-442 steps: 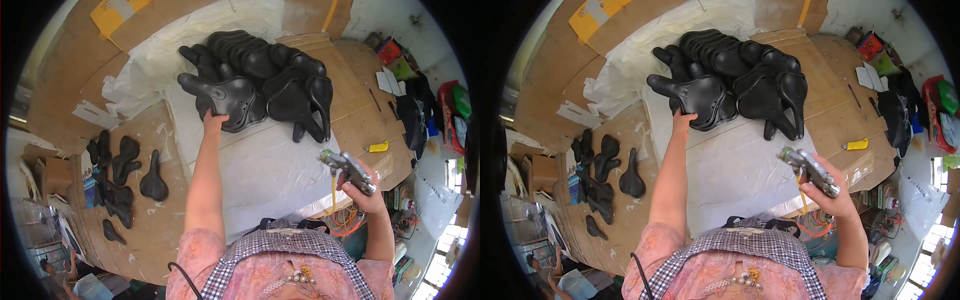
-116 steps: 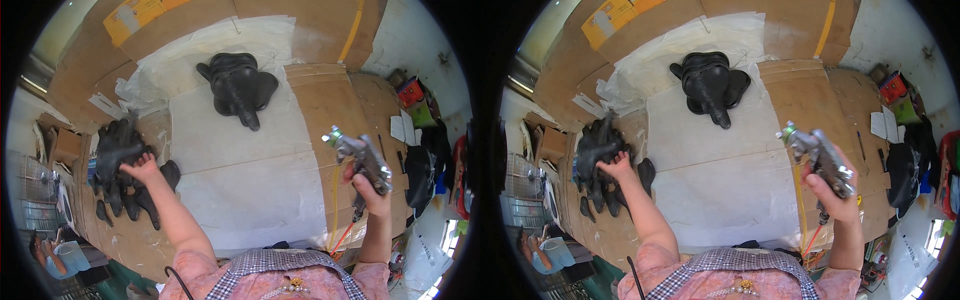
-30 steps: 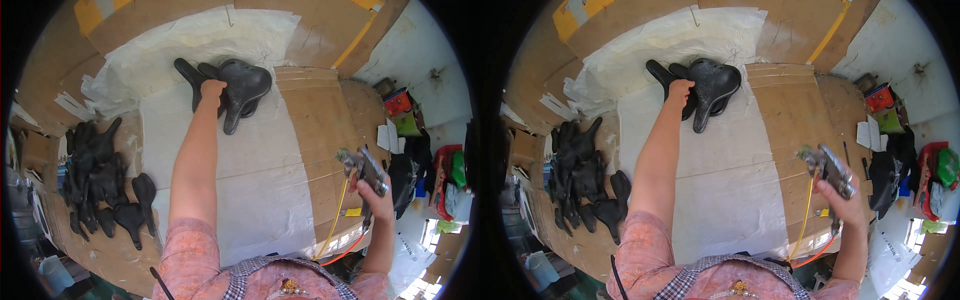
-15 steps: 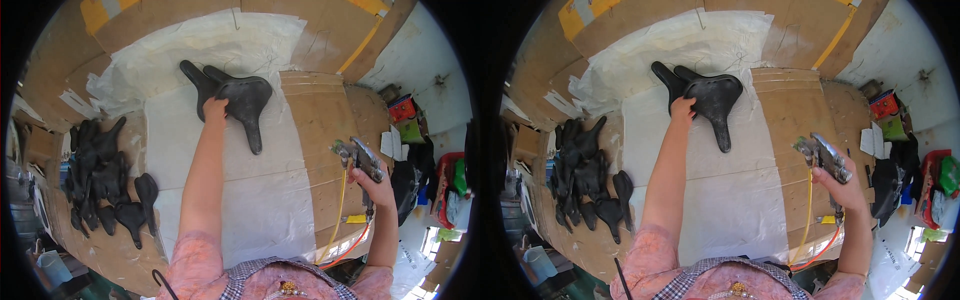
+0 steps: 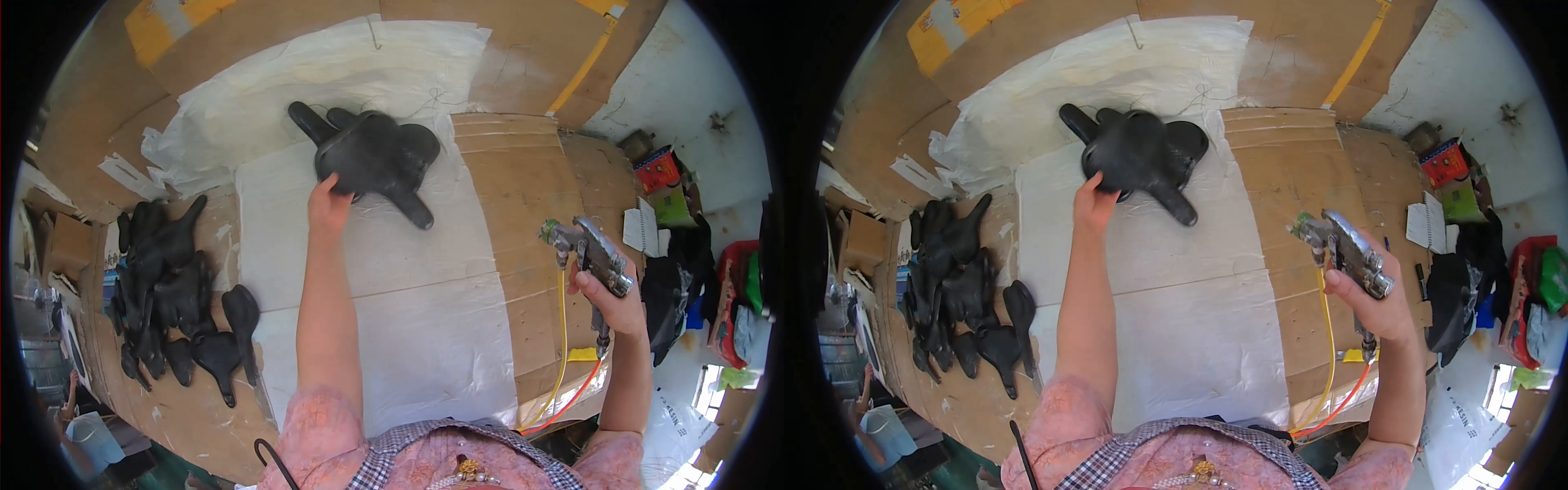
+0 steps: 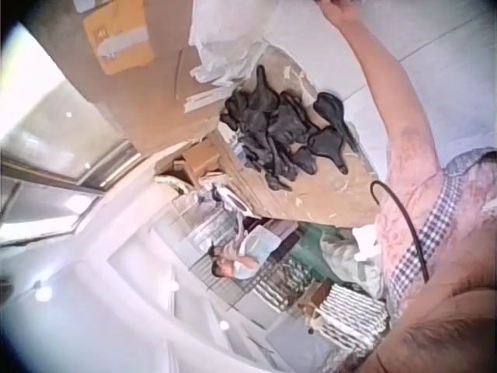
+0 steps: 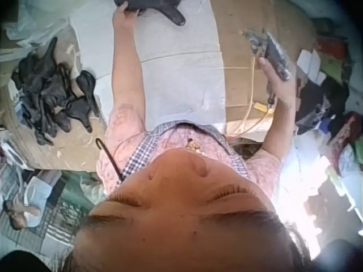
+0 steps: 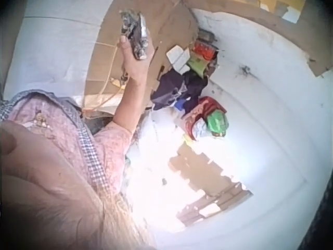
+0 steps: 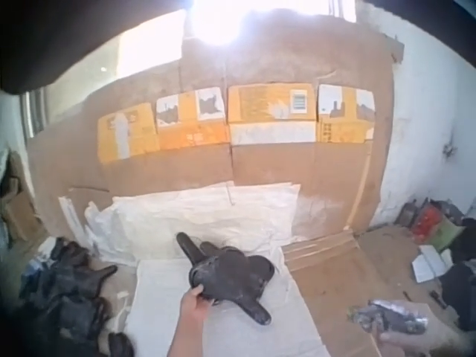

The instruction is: Taking bicycle seats out of a bag, arranging them on a table, and spraying them with a hand-held spray gun.

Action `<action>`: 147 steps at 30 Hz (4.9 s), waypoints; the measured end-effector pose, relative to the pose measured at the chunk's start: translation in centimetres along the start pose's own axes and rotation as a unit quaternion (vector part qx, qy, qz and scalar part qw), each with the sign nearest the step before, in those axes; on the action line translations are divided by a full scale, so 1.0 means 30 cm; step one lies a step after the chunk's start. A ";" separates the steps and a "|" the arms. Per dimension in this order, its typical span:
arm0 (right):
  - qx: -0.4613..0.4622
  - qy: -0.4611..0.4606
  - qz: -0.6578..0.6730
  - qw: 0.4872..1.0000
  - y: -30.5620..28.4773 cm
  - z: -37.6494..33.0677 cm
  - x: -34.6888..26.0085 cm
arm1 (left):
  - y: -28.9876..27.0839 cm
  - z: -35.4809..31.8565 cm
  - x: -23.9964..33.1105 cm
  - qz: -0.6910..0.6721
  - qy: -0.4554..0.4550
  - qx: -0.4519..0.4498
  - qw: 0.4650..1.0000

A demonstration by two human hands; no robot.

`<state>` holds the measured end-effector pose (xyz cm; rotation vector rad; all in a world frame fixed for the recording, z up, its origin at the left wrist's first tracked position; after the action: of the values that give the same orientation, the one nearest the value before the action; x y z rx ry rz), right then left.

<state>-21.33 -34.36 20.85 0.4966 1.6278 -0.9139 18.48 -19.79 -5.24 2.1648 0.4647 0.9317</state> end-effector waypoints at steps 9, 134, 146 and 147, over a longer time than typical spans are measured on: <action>-0.079 0.029 -0.057 0.995 0.068 -0.060 0.078 | 0.135 -0.018 -0.180 0.264 0.057 0.101 0.957; -0.739 -0.447 -0.366 0.345 1.741 -2.680 1.394 | -2.513 -2.733 -0.739 -0.292 0.073 0.800 0.518; -0.767 -0.410 -0.398 0.294 1.789 -2.658 1.408 | -2.364 -2.696 -0.812 -0.426 0.134 0.717 0.536; -0.771 -0.408 -0.389 0.297 1.793 -2.643 1.397 | -2.340 -2.704 -0.770 -0.364 0.154 0.733 0.554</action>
<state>-42.28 53.89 -31.19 -1.9751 0.8761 0.2730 -59.88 53.16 -29.34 2.4205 2.8859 0.2639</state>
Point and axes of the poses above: each hand's wrist, its own z-axis towards the middle knuckle, its own y-axis out of the palm, x = y × z, the point moved 6 cm from there along z, towards the middle knuckle, and after that the axes turned 13 degrees about x, right-handed, at the moved point
